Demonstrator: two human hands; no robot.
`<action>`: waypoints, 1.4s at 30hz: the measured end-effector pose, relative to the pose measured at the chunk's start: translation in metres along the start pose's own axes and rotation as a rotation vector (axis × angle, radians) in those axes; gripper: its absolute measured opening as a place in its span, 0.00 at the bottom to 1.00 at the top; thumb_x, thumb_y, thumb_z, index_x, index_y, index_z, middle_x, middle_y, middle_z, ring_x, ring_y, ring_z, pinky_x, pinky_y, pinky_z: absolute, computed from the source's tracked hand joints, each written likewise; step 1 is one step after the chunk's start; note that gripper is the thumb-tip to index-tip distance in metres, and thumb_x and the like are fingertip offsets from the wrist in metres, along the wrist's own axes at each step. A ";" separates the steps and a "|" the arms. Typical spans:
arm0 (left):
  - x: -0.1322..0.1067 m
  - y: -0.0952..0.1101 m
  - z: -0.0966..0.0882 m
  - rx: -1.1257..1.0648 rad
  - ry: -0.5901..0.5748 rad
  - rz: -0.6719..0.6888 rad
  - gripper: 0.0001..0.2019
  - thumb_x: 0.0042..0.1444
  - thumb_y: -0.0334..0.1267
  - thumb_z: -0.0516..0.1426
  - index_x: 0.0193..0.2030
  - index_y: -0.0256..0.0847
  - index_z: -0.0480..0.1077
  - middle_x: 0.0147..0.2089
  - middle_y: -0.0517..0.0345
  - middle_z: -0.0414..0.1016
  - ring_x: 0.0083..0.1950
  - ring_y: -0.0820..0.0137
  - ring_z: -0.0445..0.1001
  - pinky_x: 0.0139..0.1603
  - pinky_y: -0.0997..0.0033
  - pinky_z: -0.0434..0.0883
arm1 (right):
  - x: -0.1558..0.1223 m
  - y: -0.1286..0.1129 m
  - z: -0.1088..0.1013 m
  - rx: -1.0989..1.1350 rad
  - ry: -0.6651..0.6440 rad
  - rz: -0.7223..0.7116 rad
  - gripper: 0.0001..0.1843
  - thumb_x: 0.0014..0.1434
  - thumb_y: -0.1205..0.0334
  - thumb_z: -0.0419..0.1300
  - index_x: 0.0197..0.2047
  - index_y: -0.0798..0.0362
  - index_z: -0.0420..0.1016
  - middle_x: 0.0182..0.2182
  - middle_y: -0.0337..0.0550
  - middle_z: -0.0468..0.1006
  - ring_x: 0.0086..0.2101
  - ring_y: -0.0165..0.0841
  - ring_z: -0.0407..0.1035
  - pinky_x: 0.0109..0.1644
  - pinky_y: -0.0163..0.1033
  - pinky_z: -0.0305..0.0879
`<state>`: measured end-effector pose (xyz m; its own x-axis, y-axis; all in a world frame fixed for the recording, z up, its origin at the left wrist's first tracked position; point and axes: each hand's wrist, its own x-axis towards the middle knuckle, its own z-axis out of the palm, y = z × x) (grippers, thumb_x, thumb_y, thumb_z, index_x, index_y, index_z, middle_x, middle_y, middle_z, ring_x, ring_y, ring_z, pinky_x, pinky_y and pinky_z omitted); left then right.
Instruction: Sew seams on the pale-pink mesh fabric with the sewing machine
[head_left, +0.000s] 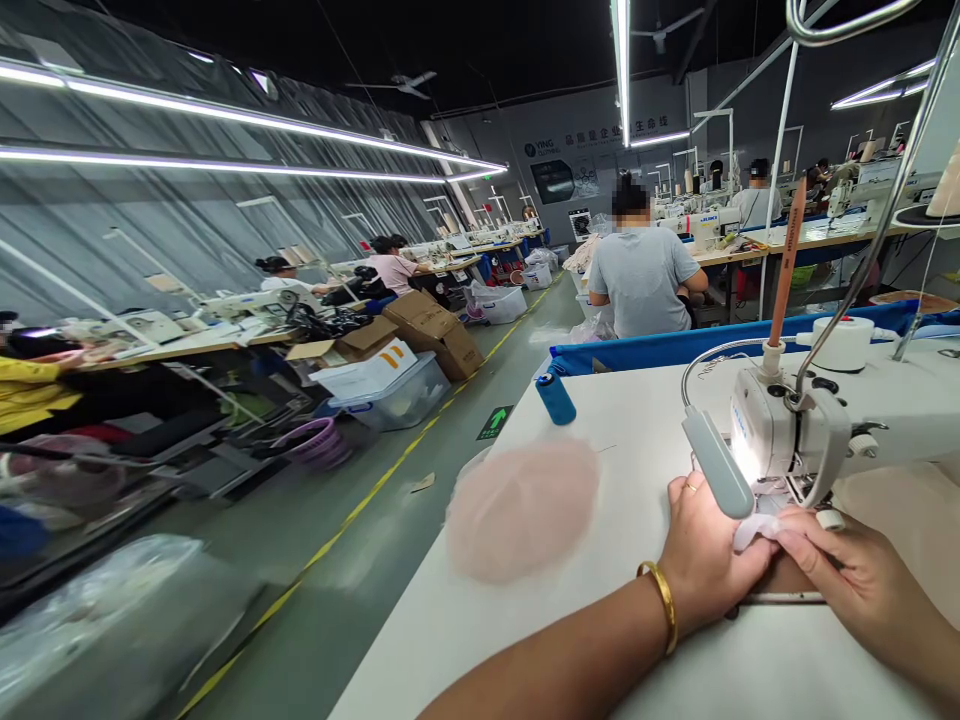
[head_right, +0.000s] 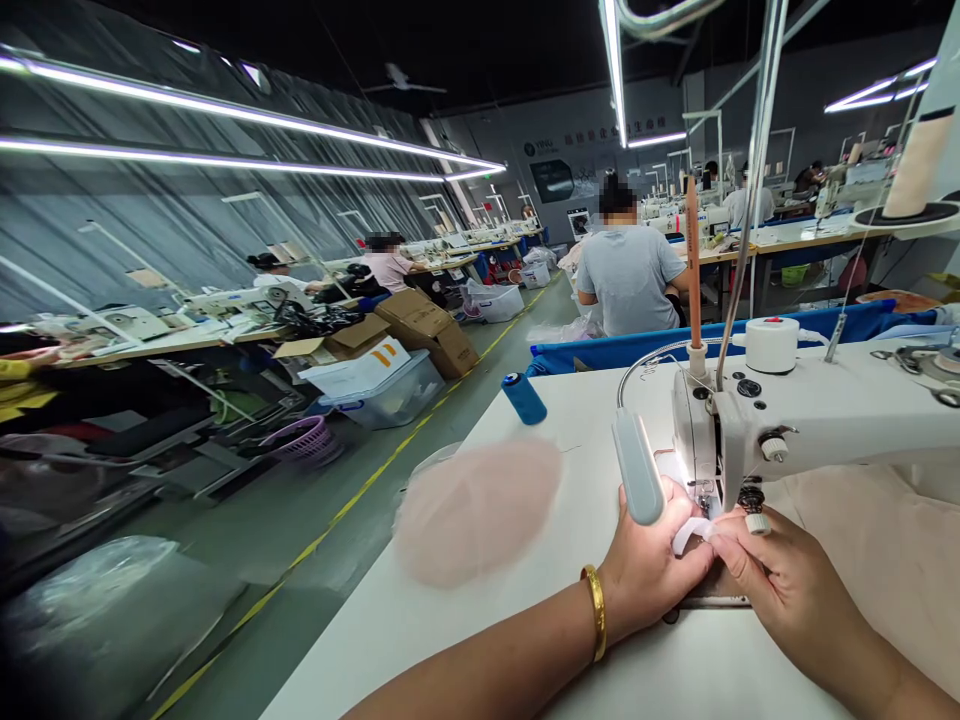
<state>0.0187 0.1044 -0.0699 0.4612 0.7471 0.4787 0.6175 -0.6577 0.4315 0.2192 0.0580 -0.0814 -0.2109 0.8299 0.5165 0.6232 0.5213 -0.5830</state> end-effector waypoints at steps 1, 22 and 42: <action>0.000 0.000 0.000 0.003 0.001 0.002 0.11 0.58 0.42 0.65 0.30 0.41 0.70 0.36 0.55 0.77 0.46 0.57 0.74 0.50 0.53 0.65 | 0.000 -0.001 0.000 -0.008 0.004 -0.017 0.15 0.77 0.56 0.54 0.51 0.41 0.85 0.43 0.38 0.88 0.43 0.36 0.83 0.47 0.37 0.80; -0.002 -0.009 -0.021 0.064 -0.014 0.254 0.03 0.61 0.34 0.58 0.40 0.42 0.75 0.42 0.52 0.77 0.48 0.56 0.74 0.51 0.54 0.62 | -0.005 0.008 -0.008 -0.074 -0.091 -0.168 0.16 0.79 0.60 0.49 0.54 0.43 0.78 0.48 0.41 0.87 0.44 0.35 0.82 0.48 0.37 0.76; -0.029 -0.006 -0.018 0.050 -0.180 0.388 0.05 0.66 0.30 0.60 0.41 0.43 0.77 0.43 0.60 0.84 0.41 0.68 0.75 0.48 0.59 0.63 | -0.004 0.004 -0.019 -0.295 -0.452 -0.462 0.15 0.80 0.59 0.50 0.40 0.49 0.71 0.31 0.38 0.76 0.31 0.35 0.70 0.36 0.42 0.59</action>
<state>-0.0101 0.0847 -0.0729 0.7665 0.4529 0.4553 0.4042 -0.8912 0.2059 0.2373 0.0530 -0.0743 -0.7550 0.5712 0.3221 0.5590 0.8174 -0.1394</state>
